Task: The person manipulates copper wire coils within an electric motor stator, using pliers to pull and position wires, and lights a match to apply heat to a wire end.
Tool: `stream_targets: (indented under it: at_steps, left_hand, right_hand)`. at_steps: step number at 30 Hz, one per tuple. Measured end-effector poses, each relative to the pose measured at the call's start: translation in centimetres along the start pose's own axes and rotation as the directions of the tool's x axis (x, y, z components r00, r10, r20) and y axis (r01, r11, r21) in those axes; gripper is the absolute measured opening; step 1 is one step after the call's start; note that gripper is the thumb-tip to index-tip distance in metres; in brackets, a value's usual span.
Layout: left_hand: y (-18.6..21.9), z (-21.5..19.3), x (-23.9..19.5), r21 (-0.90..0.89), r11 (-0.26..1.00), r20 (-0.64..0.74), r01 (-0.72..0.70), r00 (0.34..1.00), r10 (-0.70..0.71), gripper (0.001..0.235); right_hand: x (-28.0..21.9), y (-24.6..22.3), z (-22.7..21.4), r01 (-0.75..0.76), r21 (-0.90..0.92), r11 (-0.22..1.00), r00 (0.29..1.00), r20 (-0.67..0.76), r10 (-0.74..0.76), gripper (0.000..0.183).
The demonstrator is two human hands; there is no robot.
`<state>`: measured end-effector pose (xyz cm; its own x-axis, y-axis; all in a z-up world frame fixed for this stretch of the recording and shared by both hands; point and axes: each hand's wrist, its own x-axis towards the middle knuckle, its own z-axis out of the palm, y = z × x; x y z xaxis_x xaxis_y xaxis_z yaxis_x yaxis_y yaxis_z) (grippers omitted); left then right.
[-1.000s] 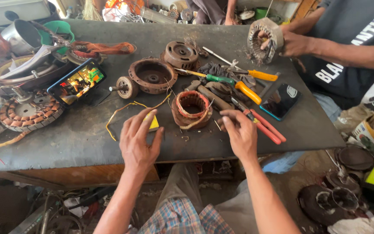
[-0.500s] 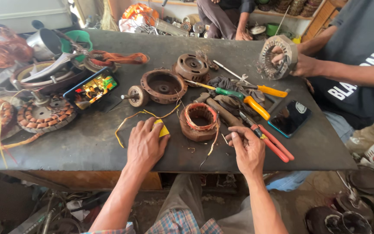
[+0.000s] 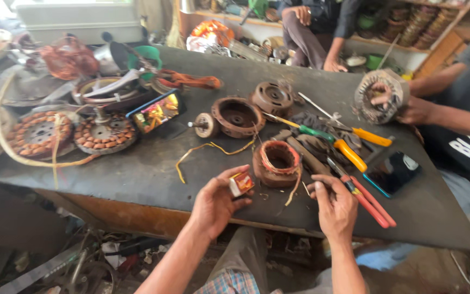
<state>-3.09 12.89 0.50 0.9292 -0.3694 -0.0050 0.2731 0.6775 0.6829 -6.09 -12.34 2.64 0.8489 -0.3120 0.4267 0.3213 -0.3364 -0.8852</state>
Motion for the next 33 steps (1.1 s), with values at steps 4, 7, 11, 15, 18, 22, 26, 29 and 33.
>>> stream_targets:
  at_steps: [4,7,11,15,18,22,26,29,33]
  left_hand:
    - [-0.4,0.6,-0.2,-0.127,0.991,0.003,0.049,0.999,-0.049,0.055]
    - [-0.6,0.8,-0.1,-0.152,0.987,-0.006,0.059,0.998,-0.061,0.054]
    - [-1.0,0.6,-0.1,-0.174,0.984,-0.01,0.045,0.999,-0.047,0.051]
    - [-0.8,0.8,-0.6,-0.168,0.985,-0.039,0.038,0.998,-0.045,0.045]
    - [-0.5,1.2,-1.2,-0.161,0.986,-0.061,0.053,0.996,-0.063,0.043]
    - [-0.9,1.0,-1.7,-0.146,0.987,-0.023,0.063,0.998,-0.067,0.043]
    - [-1.8,0.4,-1.6,-0.163,0.986,0.044,0.048,0.998,-0.041,0.045]
    - [-2.4,0.2,-1.8,-0.161,0.985,0.064,0.054,0.997,-0.045,0.045]
    - [-2.7,0.4,-1.5,-0.157,0.984,0.064,0.088,0.995,-0.079,0.044]
  right_hand:
    - [-0.2,0.5,0.0,0.005,0.046,0.999,1.0,0.004,-0.005,0.016]
    - [-0.3,1.7,-0.2,0.007,0.049,0.999,1.0,-0.001,-0.007,0.016]
    - [-0.3,3.7,-0.6,0.009,0.038,0.999,1.0,0.0,-0.009,0.017]
    - [-0.3,2.3,-0.3,0.003,0.039,0.999,1.0,0.014,-0.003,0.017]
    - [-0.4,1.9,-0.2,-0.001,-0.002,1.0,1.0,0.014,0.001,0.018]
    - [-0.3,3.5,-0.4,0.008,0.013,1.0,1.0,0.014,-0.009,0.018]
    - [-0.6,2.6,-0.5,0.043,0.064,0.997,0.997,0.062,-0.047,0.016]
    - [-1.6,-0.3,0.2,0.108,0.005,0.994,0.985,0.136,-0.108,0.016]
    - [-2.3,-4.5,0.9,0.265,-0.14,0.954,0.936,0.276,-0.219,0.014]
